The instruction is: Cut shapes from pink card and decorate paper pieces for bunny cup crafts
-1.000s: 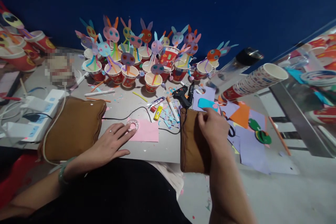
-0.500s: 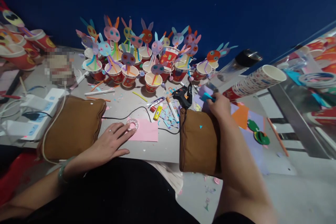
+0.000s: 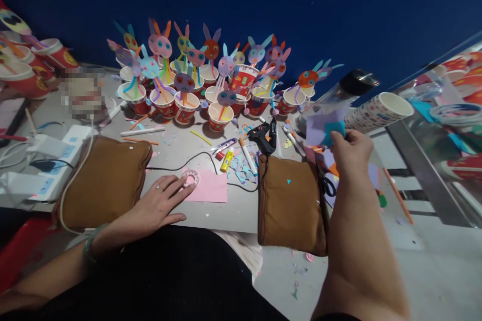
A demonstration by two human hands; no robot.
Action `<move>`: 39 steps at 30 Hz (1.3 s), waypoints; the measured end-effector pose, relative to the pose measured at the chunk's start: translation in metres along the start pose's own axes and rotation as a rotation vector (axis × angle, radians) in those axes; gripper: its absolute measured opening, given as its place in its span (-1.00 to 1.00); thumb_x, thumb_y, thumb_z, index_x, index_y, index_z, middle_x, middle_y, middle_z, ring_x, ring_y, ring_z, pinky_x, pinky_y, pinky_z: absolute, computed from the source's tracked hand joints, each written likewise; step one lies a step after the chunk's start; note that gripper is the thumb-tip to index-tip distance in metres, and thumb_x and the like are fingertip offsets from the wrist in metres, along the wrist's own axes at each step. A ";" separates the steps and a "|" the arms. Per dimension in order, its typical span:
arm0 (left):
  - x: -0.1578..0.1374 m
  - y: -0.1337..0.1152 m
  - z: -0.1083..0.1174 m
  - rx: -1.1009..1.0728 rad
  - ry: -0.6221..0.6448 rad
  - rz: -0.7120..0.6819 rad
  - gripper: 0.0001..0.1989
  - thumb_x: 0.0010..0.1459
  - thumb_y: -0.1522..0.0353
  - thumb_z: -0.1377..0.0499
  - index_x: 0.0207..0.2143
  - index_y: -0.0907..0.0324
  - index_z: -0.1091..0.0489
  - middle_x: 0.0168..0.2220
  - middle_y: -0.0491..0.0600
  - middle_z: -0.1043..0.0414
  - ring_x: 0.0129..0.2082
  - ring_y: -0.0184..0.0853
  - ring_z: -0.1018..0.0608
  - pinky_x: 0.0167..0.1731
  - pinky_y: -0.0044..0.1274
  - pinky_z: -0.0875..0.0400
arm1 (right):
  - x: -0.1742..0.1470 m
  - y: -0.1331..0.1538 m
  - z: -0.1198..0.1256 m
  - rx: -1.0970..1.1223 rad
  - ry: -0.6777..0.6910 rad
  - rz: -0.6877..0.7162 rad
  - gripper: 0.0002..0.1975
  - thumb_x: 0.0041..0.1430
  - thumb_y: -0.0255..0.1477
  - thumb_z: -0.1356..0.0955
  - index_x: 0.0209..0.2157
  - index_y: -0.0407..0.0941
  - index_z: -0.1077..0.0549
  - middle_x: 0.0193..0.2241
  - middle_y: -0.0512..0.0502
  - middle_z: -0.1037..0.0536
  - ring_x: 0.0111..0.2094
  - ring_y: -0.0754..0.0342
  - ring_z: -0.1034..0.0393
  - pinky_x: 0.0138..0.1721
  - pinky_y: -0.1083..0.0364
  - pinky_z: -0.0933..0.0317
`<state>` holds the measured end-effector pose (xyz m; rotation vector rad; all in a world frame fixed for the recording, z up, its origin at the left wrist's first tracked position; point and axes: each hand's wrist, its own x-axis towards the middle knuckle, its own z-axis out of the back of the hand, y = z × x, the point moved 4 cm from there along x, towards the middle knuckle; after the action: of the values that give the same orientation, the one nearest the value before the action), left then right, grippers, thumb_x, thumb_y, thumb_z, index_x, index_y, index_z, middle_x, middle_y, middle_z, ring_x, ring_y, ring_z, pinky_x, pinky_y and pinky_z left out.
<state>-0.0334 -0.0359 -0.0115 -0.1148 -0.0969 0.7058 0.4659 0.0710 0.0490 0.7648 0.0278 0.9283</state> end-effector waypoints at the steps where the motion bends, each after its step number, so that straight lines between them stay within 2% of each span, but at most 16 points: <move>1: 0.000 0.000 0.000 0.001 -0.001 0.002 -0.24 0.20 -0.01 -0.18 0.33 0.13 -0.14 0.27 0.14 -0.25 0.15 -0.04 -0.33 0.19 -0.24 -0.14 | 0.001 -0.001 0.002 0.017 -0.038 -0.023 -0.79 0.03 -0.41 -0.31 -0.34 -0.25 -0.48 -0.65 0.02 -0.31 -0.64 0.10 -0.17 -0.58 0.06 -0.15; 4: 0.000 0.000 -0.001 0.004 0.002 0.007 -0.25 0.20 -0.02 -0.17 0.33 0.13 -0.14 0.27 0.14 -0.24 0.15 -0.04 -0.33 0.19 -0.23 -0.13 | 0.002 -0.004 0.008 0.065 -0.151 -0.111 -0.81 0.01 -0.44 -0.30 -0.35 -0.22 -0.49 -0.61 0.01 -0.32 -0.62 0.12 -0.16 -0.56 0.07 -0.16; 6: 0.000 0.000 -0.001 0.002 0.007 0.003 -0.24 0.20 -0.01 -0.18 0.33 0.14 -0.14 0.28 0.15 -0.24 0.15 -0.04 -0.33 0.19 -0.23 -0.12 | 0.001 -0.005 0.012 0.021 -0.168 -0.112 -0.79 -0.02 -0.44 -0.32 -0.35 -0.22 -0.53 -0.59 0.00 -0.35 -0.59 0.11 -0.19 -0.50 0.06 -0.19; 11: 0.001 0.000 0.001 -0.007 0.020 -0.003 -0.22 0.17 0.01 -0.22 0.33 0.14 -0.13 0.29 0.15 -0.22 0.15 -0.03 -0.32 0.19 -0.23 -0.10 | -0.009 -0.003 0.016 -0.440 -0.036 -0.062 -0.62 -0.01 -0.37 -0.36 -0.16 -0.22 -0.60 -0.45 -0.15 -0.50 -0.41 -0.03 -0.32 -0.29 -0.01 -0.21; 14: 0.001 0.000 0.002 -0.014 0.029 0.002 -0.22 0.18 0.01 -0.21 0.34 0.15 -0.12 0.31 0.15 -0.20 0.16 -0.04 -0.32 0.18 -0.24 -0.11 | -0.020 -0.002 0.018 -0.642 -0.011 -0.086 -0.51 0.04 -0.29 -0.36 0.02 -0.15 -0.54 -0.22 -0.31 -0.57 -0.27 -0.16 -0.42 -0.29 -0.04 -0.18; 17: 0.001 0.000 0.003 -0.016 0.038 0.005 -0.22 0.18 0.00 -0.20 0.33 0.15 -0.12 0.31 0.15 -0.20 0.16 -0.04 -0.32 0.18 -0.24 -0.11 | -0.030 0.003 0.016 -0.829 -0.012 0.039 -0.47 0.09 -0.30 -0.33 0.09 -0.19 -0.47 -0.01 -0.47 -0.49 -0.06 -0.31 -0.40 -0.26 -0.09 -0.15; 20: 0.001 0.000 0.004 -0.010 0.045 0.008 -0.24 0.20 0.01 -0.20 0.34 0.14 -0.12 0.31 0.15 -0.19 0.17 -0.04 -0.31 0.19 -0.24 -0.12 | -0.034 0.014 0.007 -0.925 -0.037 0.230 -0.54 0.20 -0.30 -0.27 0.01 -0.29 -0.51 -0.03 -0.56 -0.48 0.04 -0.39 -0.31 -0.17 -0.15 -0.12; 22: 0.001 -0.001 0.005 -0.009 0.049 0.004 -0.24 0.20 0.02 -0.19 0.34 0.15 -0.10 0.32 0.15 -0.18 0.17 -0.04 -0.31 0.19 -0.25 -0.12 | -0.031 0.022 -0.004 -0.927 0.002 0.329 -0.54 0.27 -0.27 -0.22 -0.03 -0.30 -0.53 -0.07 -0.55 -0.50 0.04 -0.38 -0.29 -0.12 -0.15 -0.10; 24: 0.001 -0.001 0.007 -0.012 0.048 0.001 -0.24 0.21 0.03 -0.19 0.34 0.15 -0.10 0.32 0.16 -0.17 0.17 -0.05 -0.31 0.19 -0.24 -0.13 | -0.023 0.028 -0.021 -0.920 0.146 0.385 -0.55 0.31 -0.30 -0.19 -0.03 -0.28 -0.53 -0.08 -0.52 -0.52 0.01 -0.32 -0.31 -0.13 -0.12 -0.09; 26: 0.001 -0.002 0.008 -0.016 0.044 0.004 -0.26 0.22 0.03 -0.18 0.34 0.15 -0.11 0.32 0.16 -0.17 0.17 -0.05 -0.31 0.18 -0.24 -0.14 | -0.013 0.028 -0.039 -0.923 0.336 0.361 -0.60 0.30 -0.36 -0.20 -0.05 -0.28 -0.54 -0.12 -0.51 -0.53 -0.10 -0.21 -0.36 -0.19 -0.05 -0.08; 27: 0.001 -0.002 0.009 -0.017 0.041 0.007 -0.27 0.22 0.03 -0.17 0.33 0.15 -0.11 0.31 0.17 -0.18 0.17 -0.05 -0.32 0.18 -0.23 -0.15 | -0.008 0.028 -0.046 -0.920 0.388 0.335 -0.64 0.28 -0.37 -0.24 -0.09 -0.27 -0.55 -0.16 -0.50 -0.54 -0.18 -0.16 -0.38 -0.25 -0.02 -0.07; 31: 0.002 -0.002 0.008 -0.026 0.038 0.012 -0.27 0.22 0.03 -0.17 0.33 0.16 -0.11 0.31 0.19 -0.17 0.17 -0.04 -0.32 0.18 -0.22 -0.16 | 0.007 0.028 -0.067 -0.906 0.458 0.266 -0.79 0.17 -0.37 -0.36 -0.28 -0.21 -0.56 -0.28 -0.43 -0.55 -0.37 -0.04 -0.32 -0.37 0.02 -0.02; 34: 0.000 -0.001 0.007 -0.041 0.028 0.001 -0.24 0.23 0.01 -0.15 0.35 0.16 -0.07 0.32 0.20 -0.16 0.19 -0.03 -0.30 0.21 -0.21 -0.13 | 0.007 0.031 -0.072 -0.901 0.444 0.267 -0.78 0.18 -0.33 -0.36 -0.27 -0.19 -0.55 -0.28 -0.41 -0.54 -0.36 -0.08 -0.33 -0.36 -0.01 -0.03; 36: 0.000 -0.001 0.008 -0.049 0.028 0.004 -0.25 0.25 0.00 -0.12 0.35 0.17 -0.06 0.32 0.21 -0.16 0.22 -0.04 -0.29 0.22 -0.21 -0.12 | 0.002 0.037 -0.069 -0.831 0.381 0.276 -0.77 0.18 -0.33 -0.35 -0.22 -0.16 -0.54 -0.28 -0.38 -0.54 -0.32 -0.13 -0.36 -0.35 -0.02 -0.07; 39: 0.000 -0.001 0.008 -0.045 0.067 0.011 -0.27 0.26 0.00 -0.10 0.35 0.18 -0.07 0.33 0.19 -0.15 0.24 -0.03 -0.27 0.22 -0.22 -0.10 | -0.012 0.056 -0.051 -0.536 0.077 0.327 -0.72 0.16 -0.42 -0.31 -0.12 -0.18 -0.55 -0.16 -0.42 -0.54 -0.10 -0.22 -0.42 -0.20 -0.07 -0.22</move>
<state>-0.0340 -0.0359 -0.0033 -0.1818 -0.0483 0.7101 0.4020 0.1117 0.0416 0.2355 -0.2772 1.2076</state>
